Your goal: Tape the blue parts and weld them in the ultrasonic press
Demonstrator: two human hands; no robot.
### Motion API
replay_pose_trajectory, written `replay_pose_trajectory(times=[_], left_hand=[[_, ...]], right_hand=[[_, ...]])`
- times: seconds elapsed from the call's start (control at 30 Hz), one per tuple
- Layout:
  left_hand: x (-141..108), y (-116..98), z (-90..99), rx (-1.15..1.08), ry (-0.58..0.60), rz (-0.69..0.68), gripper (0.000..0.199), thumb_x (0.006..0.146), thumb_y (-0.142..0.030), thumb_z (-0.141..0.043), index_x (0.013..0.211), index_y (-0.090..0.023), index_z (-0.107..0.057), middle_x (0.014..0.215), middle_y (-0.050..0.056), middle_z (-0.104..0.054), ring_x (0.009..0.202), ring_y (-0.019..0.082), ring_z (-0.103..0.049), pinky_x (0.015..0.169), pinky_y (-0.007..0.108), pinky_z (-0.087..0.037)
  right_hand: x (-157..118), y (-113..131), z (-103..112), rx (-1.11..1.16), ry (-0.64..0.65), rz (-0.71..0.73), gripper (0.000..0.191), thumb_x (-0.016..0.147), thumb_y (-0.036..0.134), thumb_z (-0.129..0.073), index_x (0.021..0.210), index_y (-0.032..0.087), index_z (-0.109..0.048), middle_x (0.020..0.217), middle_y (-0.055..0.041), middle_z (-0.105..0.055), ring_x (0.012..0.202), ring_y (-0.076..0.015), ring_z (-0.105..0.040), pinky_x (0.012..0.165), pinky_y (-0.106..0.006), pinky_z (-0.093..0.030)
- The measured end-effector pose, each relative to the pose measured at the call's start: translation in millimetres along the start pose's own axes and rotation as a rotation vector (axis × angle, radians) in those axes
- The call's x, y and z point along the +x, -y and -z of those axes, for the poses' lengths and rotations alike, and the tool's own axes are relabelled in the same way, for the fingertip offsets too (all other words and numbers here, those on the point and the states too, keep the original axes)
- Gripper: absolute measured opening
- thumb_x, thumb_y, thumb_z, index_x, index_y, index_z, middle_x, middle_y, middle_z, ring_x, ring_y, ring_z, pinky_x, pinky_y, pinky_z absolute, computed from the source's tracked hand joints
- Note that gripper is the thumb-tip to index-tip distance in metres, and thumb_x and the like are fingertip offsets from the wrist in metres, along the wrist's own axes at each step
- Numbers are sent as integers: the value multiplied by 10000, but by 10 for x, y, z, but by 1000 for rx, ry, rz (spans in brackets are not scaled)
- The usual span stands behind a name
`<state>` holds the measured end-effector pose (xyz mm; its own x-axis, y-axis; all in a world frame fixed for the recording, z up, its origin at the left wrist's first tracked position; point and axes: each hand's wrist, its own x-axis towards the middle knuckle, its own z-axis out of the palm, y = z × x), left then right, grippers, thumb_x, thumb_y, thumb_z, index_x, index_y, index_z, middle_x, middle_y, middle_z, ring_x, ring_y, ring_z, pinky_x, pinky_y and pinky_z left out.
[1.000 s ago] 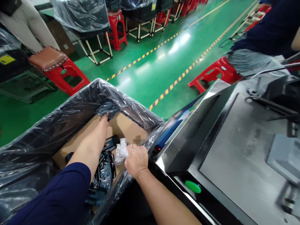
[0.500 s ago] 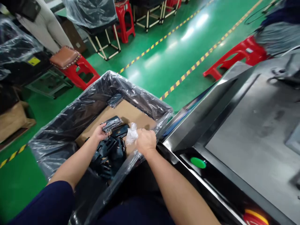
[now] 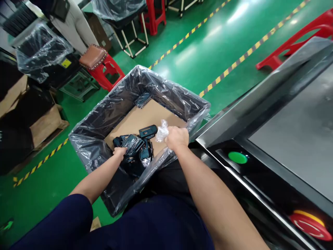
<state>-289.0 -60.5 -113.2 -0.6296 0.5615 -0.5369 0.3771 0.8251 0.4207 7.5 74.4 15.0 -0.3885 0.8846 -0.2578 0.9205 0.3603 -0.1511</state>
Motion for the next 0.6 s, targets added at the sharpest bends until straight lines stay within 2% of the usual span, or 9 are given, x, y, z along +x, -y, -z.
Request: replay_pose_trajectory(times=[0.03,0.1,0.17,0.23,0.27,0.37,0.47,0.53,0.6], left_hand=[[-15,-16,30,61,-47,-25,614,832,-254,-623,1390,-161,-385,1443,214,-365,1305,353,-406,1016,522,-389],[-21,-67,101,147,-93,-119,797,754,-142,-648,1459,-170,-280,1546,208,-193,1418,360,-220,1113,494,-273],[10,-152,157,311,4,-365,869,709,-71,-628,1482,-201,-253,1587,132,-141,1453,305,-139,1165,416,-197],[70,-266,178,478,161,-603,850,694,-51,-605,1471,-215,-300,1575,90,-218,1445,255,-188,1171,346,-186],[106,-330,175,540,223,-678,823,699,-66,-605,1460,-206,-326,1555,95,-271,1430,249,-231,1167,332,-193],[216,-526,129,606,277,-705,729,749,-196,-633,1432,-186,-379,1458,138,-410,1364,282,-341,1145,357,-233],[315,-692,63,669,297,-687,730,757,-368,-685,1412,-201,-410,1369,168,-471,1306,340,-396,1106,419,-285],[380,-772,14,711,324,-666,709,710,-381,-748,1348,-212,-490,1328,167,-496,1275,353,-427,1078,419,-323],[445,-825,-40,747,355,-640,584,707,-345,-766,1243,-211,-576,1298,152,-521,1241,336,-466,1050,418,-363]], right_hand=[[2,2,2,4,2,-2,226,781,234,-510,954,191,-649,987,-71,-703,910,-207,-632,759,-305,-366],[7,4,-3,3,3,-7,224,784,238,-509,953,191,-648,990,-70,-702,905,-207,-634,762,-305,-365],[13,6,-13,-4,-2,-15,217,781,236,-508,940,190,-647,985,-69,-700,896,-210,-634,758,-307,-362],[15,10,-18,-9,-4,-18,214,778,231,-509,936,189,-647,982,-69,-698,893,-211,-634,757,-309,-361],[15,12,-17,-9,-2,-16,214,779,229,-511,940,187,-646,981,-70,-696,895,-209,-633,759,-308,-361],[14,16,-3,-10,17,-17,202,791,231,-518,941,185,-645,975,-70,-694,903,-204,-632,760,-306,-365],[16,16,9,-11,23,-25,189,802,231,-512,931,193,-645,964,-64,-695,895,-204,-633,752,-310,-367],[18,14,14,-5,15,-24,191,800,227,-511,935,195,-644,960,-61,-697,889,-203,-634,745,-310,-366],[19,13,19,0,15,-24,189,798,225,-514,932,194,-645,957,-59,-697,882,-199,-635,742,-306,-365]])
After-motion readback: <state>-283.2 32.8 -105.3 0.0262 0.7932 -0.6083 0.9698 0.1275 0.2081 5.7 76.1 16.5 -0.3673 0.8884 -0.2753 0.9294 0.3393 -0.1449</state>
